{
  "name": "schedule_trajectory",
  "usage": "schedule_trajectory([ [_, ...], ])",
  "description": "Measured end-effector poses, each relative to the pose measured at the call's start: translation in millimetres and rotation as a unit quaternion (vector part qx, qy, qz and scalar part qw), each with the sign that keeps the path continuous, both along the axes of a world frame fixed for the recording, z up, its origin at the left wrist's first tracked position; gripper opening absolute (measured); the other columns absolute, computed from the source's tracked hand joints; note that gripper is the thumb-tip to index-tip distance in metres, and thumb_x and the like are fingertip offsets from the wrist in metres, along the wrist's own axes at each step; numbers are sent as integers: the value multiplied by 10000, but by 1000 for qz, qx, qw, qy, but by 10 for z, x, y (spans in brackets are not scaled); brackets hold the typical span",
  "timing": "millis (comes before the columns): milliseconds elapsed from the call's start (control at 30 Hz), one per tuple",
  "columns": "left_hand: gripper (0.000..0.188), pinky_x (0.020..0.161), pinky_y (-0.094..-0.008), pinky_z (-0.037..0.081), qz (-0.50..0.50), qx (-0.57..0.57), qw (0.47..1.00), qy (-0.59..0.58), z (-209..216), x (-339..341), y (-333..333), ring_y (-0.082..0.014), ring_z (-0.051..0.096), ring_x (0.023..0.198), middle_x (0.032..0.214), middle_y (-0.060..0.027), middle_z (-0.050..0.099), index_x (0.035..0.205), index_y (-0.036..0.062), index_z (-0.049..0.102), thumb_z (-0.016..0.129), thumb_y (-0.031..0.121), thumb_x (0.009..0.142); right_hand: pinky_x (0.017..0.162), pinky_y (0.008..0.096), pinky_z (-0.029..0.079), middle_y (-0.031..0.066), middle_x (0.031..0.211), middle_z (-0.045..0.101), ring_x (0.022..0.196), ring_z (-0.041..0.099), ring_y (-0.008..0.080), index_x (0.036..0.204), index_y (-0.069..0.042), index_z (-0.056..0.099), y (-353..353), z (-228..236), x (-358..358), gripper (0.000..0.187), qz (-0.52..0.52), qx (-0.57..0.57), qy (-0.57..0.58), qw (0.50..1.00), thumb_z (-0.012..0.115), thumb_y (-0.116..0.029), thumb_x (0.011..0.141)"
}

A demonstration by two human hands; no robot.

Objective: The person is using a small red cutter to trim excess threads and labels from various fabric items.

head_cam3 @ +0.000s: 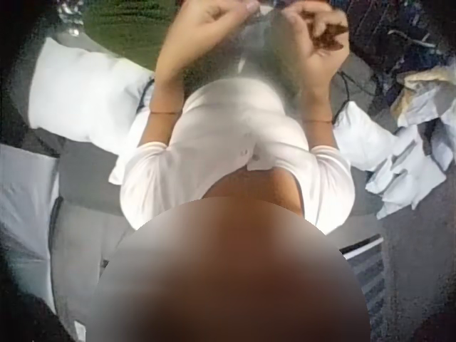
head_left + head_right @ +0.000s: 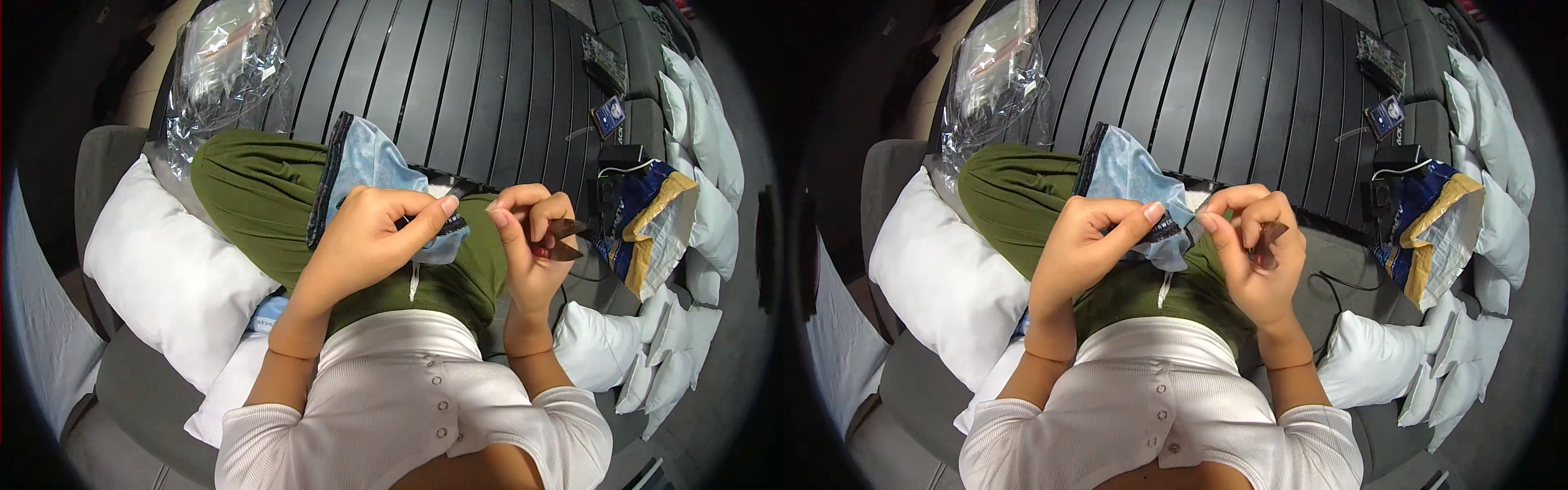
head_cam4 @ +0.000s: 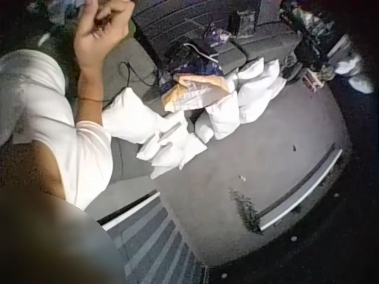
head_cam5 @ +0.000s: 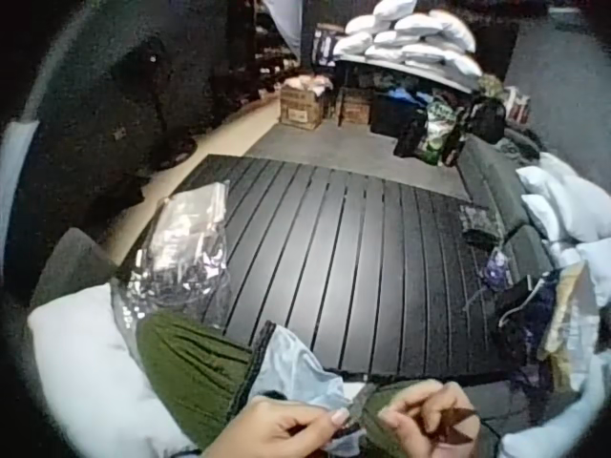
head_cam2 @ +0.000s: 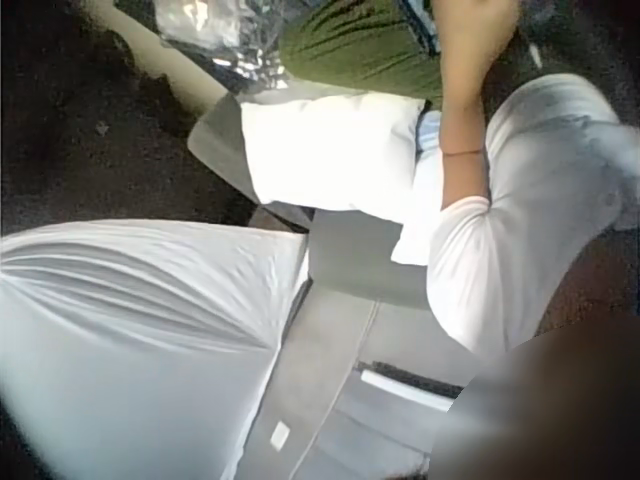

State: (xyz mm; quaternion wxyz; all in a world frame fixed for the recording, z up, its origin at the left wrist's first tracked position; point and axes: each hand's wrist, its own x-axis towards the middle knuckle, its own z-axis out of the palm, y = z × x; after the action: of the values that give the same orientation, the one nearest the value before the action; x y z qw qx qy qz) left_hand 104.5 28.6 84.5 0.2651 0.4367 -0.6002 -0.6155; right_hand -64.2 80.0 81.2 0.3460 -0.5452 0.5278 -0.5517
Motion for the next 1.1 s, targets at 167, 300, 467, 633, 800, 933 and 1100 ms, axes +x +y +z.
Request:
schedule_trajectory([
  [167,267,398,-228,272,-2,7,999,38,-63,9,25,-35,329,446,457,-13,441,709,-42,593,565,198,823,612,178,396,141,858,560,635,488,82,719,-76,310,-37,2,-6,279,-1,-16,-28,999,549,49,788],
  [300,230,498,-210,325,33,-28,992,121,-139,-16,7,-49,400,548,561,5,479,720,-36,583,563,167,827,565,165,352,98,855,546,580,402,58,675,-68,331,-89,-22,-131,282,-55,-13,135,989,563,65,766],
  [467,230,585,-215,351,77,-119,988,62,-126,65,-50,-80,437,627,624,-17,493,707,-52,557,561,143,829,533,170,333,42,708,493,577,410,60,666,-69,340,-47,-26,-216,301,-51,52,100,992,608,48,733],
  [633,256,530,-210,340,67,17,997,35,-85,112,-44,-39,397,595,625,0,494,759,-54,569,544,184,850,577,190,375,92,763,545,632,462,93,661,-71,341,-44,-41,-152,303,23,86,38,995,622,23,717],
  [800,272,531,-184,341,40,93,992,80,-96,107,-16,-5,385,630,670,34,512,828,-60,582,518,200,871,674,233,427,142,830,572,717,504,125,652,-71,334,-37,-109,-70,320,56,41,17,997,637,22,693],
  [933,246,555,-165,360,2,101,985,140,-70,98,-6,-10,410,641,708,46,524,910,-68,591,521,165,869,660,238,424,167,881,591,708,492,131,640,-79,322,-22,-79,-31,346,68,16,-19,997,653,14,683],
  [1100,166,597,-146,370,10,166,972,169,-55,55,21,-13,465,678,747,21,566,880,-54,600,556,100,835,594,197,403,167,880,599,636,457,93,641,-87,324,-25,-115,-9,359,51,-11,48,997,662,27,676],
])
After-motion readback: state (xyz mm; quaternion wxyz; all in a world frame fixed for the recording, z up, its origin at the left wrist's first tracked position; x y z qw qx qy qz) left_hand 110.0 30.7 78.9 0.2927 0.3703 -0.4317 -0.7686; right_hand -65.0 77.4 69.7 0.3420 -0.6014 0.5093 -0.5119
